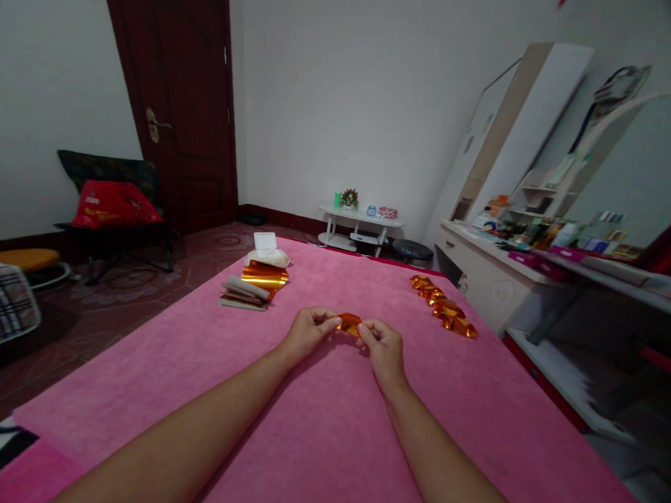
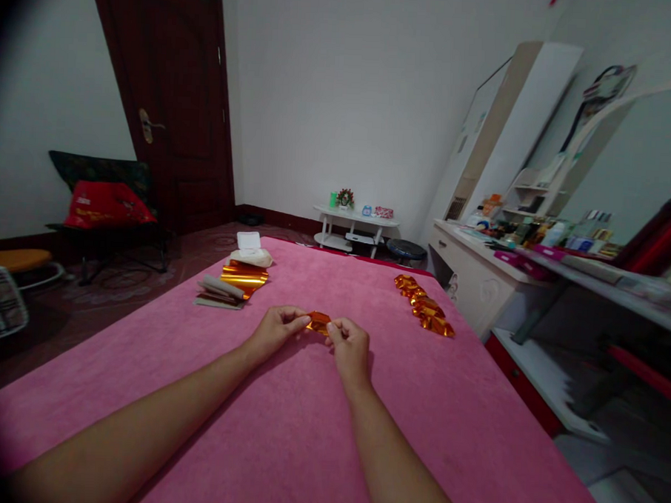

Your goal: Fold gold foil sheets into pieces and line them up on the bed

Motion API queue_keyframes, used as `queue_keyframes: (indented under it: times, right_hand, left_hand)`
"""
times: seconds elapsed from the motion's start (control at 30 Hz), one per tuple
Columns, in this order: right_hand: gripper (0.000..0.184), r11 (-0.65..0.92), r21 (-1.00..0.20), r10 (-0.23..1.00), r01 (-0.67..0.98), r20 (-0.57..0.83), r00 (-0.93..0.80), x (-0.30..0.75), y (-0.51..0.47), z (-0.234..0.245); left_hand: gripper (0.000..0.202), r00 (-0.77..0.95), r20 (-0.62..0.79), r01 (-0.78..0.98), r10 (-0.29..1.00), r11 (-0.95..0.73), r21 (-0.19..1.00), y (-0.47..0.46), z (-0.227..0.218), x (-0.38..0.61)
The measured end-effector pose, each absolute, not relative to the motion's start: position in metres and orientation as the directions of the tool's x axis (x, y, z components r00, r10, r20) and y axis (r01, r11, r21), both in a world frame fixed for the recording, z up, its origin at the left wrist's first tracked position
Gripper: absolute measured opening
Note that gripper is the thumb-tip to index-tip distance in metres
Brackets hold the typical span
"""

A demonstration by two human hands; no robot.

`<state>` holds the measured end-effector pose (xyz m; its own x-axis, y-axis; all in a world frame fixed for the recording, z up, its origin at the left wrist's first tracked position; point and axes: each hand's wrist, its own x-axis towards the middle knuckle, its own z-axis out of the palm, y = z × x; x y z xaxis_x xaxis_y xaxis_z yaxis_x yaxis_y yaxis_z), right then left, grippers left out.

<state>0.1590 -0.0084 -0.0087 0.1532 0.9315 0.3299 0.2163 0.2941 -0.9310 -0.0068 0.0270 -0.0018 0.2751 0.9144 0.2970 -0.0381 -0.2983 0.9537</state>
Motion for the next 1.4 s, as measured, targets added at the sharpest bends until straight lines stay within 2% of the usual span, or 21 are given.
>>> queue_keyframes:
  times: [0.23, 0.47, 0.63, 0.87, 1.1, 1.2, 1.4]
  right_hand:
    - [0.024, 0.297, -0.932, 0.933, 0.210, 0.330, 0.146, 0.157, -0.010, -0.008]
    - [0.023, 0.316, -0.923, 0.938, 0.221, 0.339, 0.074, 0.158, -0.010, -0.009]
    - [0.023, 0.331, -0.923, 0.937, 0.199, 0.346, 0.044, 0.155, -0.010, -0.010]
    - [0.024, 0.295, -0.943, 0.941, 0.156, 0.315, 0.121, 0.158, -0.008, -0.011]
    - [0.025, 0.248, -0.963, 0.936, 0.106, 0.267, 0.231, 0.165, -0.001, -0.016]
    - [0.025, 0.249, -0.964, 0.939, 0.093, 0.263, 0.222, 0.166, -0.001, -0.015]
    - [0.025, 0.255, -0.962, 0.938, 0.100, 0.271, 0.215, 0.168, -0.001, -0.017]
  left_hand:
    - [0.032, 0.224, 0.217, -0.032, 0.950, -0.215, 0.976, 0.025, 0.002, -0.008]
    - [0.032, 0.298, 0.277, -0.080, 0.913, -0.266, 0.961, 0.026, 0.001, -0.008]
    - [0.032, 0.217, 0.332, -0.027, 0.918, -0.334, 0.942, 0.026, -0.001, -0.009]
    - [0.042, 0.058, 0.347, 0.062, 0.936, -0.350, 0.935, 0.036, -0.010, -0.009]
    - [0.026, 0.275, 0.277, 0.030, 0.921, -0.296, 0.955, 0.036, -0.007, -0.015]
    - [0.030, 0.250, 0.295, 0.116, 0.922, -0.330, 0.937, 0.035, -0.006, -0.017]
    - [0.043, 0.240, 0.417, 0.285, 0.877, -0.474, 0.833, 0.037, -0.008, -0.020]
